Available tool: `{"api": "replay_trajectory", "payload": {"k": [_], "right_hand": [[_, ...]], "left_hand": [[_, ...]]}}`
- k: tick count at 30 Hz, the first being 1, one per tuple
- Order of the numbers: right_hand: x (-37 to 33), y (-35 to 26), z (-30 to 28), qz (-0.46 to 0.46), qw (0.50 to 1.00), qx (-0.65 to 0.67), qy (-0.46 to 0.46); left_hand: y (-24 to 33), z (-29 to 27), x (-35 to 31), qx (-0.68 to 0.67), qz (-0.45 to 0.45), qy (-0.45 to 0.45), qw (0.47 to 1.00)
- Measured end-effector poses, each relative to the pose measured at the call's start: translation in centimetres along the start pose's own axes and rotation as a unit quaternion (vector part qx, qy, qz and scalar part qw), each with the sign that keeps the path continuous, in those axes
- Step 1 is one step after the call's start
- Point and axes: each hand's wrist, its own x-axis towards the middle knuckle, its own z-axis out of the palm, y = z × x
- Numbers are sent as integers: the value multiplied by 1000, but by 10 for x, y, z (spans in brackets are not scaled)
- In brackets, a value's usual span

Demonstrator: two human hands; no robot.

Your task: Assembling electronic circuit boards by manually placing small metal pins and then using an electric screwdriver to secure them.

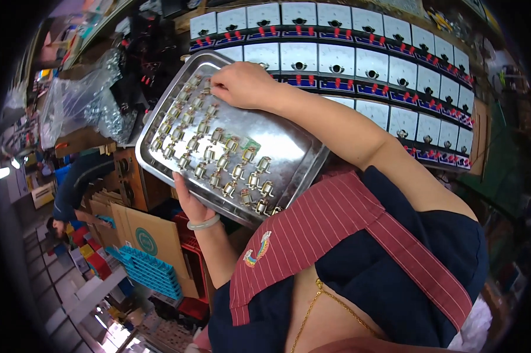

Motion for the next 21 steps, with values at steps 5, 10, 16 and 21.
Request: {"api": "replay_trajectory", "payload": {"k": [5,10,16,21], "right_hand": [[-21,113,-30,262,939,221,1],[-54,195,-27,405,871,258,-105],[-50,186,0,339,933,-22,-121],[-44,157,-1,364,919,-100,-115]], "left_hand": [[-2,-13,8,-1,6,23,1000],[3,-25,34,6,-3,29,1000],[4,-26,59,-5,-34,38,999],[15,-30,65,-7,-33,13,999]]}}
